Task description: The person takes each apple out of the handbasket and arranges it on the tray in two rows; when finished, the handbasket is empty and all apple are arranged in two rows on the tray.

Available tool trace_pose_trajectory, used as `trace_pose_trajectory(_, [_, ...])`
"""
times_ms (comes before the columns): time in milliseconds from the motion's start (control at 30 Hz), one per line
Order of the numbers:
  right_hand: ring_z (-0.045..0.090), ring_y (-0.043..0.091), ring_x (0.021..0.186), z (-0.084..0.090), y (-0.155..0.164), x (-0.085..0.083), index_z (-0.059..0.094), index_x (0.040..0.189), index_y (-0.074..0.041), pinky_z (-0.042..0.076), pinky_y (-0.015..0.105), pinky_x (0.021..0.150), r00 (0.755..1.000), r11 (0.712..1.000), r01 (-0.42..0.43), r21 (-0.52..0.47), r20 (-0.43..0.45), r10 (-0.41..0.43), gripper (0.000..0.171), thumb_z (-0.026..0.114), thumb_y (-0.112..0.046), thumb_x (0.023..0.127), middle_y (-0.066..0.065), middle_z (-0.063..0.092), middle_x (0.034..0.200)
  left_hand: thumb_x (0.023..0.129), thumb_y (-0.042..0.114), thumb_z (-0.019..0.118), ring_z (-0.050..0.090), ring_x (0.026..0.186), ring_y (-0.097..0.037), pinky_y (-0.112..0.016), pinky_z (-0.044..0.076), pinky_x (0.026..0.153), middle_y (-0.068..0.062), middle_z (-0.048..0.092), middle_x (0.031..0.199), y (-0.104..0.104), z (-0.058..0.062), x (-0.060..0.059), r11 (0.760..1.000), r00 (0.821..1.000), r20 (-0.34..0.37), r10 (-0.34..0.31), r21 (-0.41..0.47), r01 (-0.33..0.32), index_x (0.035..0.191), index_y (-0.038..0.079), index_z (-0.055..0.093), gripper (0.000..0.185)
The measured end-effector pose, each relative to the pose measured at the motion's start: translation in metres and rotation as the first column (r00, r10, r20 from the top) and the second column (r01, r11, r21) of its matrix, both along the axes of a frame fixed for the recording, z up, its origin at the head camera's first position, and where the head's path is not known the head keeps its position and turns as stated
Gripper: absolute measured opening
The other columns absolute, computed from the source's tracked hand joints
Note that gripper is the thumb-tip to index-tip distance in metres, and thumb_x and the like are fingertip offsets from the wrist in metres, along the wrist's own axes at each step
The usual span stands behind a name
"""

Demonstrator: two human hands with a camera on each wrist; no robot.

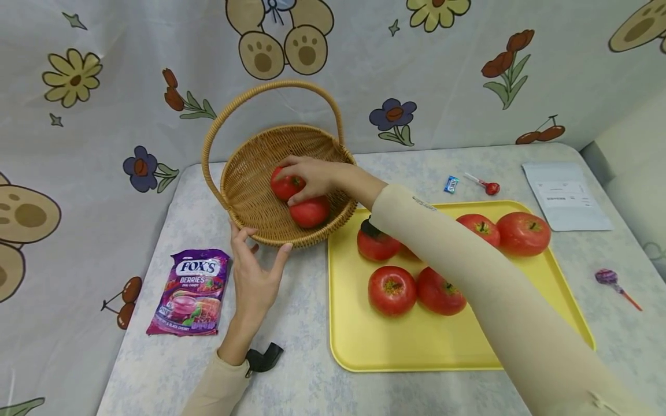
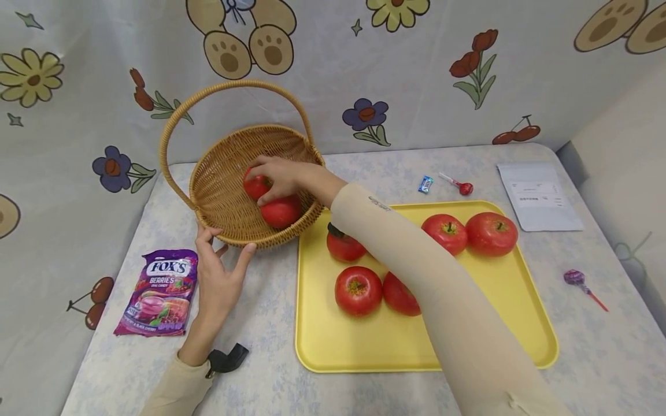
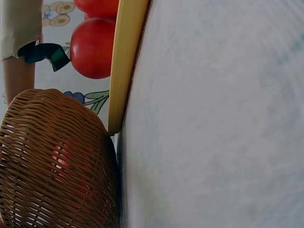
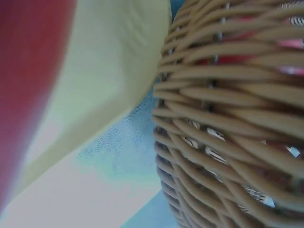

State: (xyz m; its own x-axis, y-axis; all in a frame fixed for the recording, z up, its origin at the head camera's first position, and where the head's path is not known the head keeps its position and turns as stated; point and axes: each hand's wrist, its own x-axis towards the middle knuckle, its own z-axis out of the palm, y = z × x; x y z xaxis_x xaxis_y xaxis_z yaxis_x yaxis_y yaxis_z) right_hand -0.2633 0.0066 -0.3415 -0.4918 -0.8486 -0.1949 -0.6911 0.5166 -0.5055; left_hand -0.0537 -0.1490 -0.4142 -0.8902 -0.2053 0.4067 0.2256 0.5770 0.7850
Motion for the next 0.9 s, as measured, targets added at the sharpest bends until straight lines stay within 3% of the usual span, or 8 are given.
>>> trace_pose_trajectory(233, [0.028, 0.027, 0.146, -0.001, -0.013, -0.008, 0.05, 0.143, -0.021, 0.027, 0.045, 0.117, 0.998, 0.997, -0.058, 0.058, -0.013, 0.058, 0.046, 0.059, -0.028, 0.098, 0.008, 0.024, 0.16, 0.086, 0.032, 0.076, 0.021, 0.148, -0.03, -0.054, 0.047, 0.095, -0.015, 0.004, 0.164, -0.001, -0.001, 0.0, 1.0, 1.0, -0.003, -0.001, 0.002, 0.001, 0.126, 0.005, 0.035, 0.064])
trace_pose_trajectory(467, [0.025, 0.033, 0.145, -0.002, -0.026, -0.013, 0.051, 0.142, -0.025, 0.014, 0.054, 0.12, 0.998, 0.992, -0.063, 0.106, -0.024, 0.066, 0.05, 0.066, -0.02, 0.094, 0.006, 0.028, 0.157, 0.086, 0.031, 0.076, 0.021, 0.148, -0.03, -0.054, 0.048, 0.093, -0.015, 0.004, 0.164, -0.002, 0.0, -0.001, 1.0, 1.0, -0.017, -0.002, 0.0, 0.002, 0.126, 0.005, 0.036, 0.063])
trace_pose_trajectory(667, [0.032, 0.034, 0.137, -0.007, -0.031, -0.015, 0.054, 0.139, -0.026, 0.023, 0.05, 0.116, 0.997, 0.996, -0.034, 0.087, -0.07, 0.04, 0.05, 0.07, -0.022, 0.092, 0.006, 0.033, 0.151, 0.086, 0.031, 0.076, 0.023, 0.148, -0.03, -0.055, 0.048, 0.093, -0.014, 0.005, 0.164, -0.003, -0.001, -0.001, 1.0, 1.0, -0.021, 0.002, -0.003, -0.002, 0.126, 0.004, 0.035, 0.063])
trace_pose_trajectory(900, [0.038, 0.034, 0.131, -0.013, -0.034, -0.015, 0.055, 0.138, -0.023, 0.035, 0.046, 0.109, 0.998, 0.999, -0.019, 0.033, -0.062, 0.021, 0.052, 0.073, -0.022, 0.089, 0.006, 0.034, 0.148, 0.086, 0.032, 0.076, 0.022, 0.148, -0.029, -0.057, 0.048, 0.095, -0.014, 0.004, 0.165, -0.003, -0.002, -0.001, 1.0, 1.0, -0.011, 0.002, 0.004, -0.002, 0.125, 0.005, 0.035, 0.063])
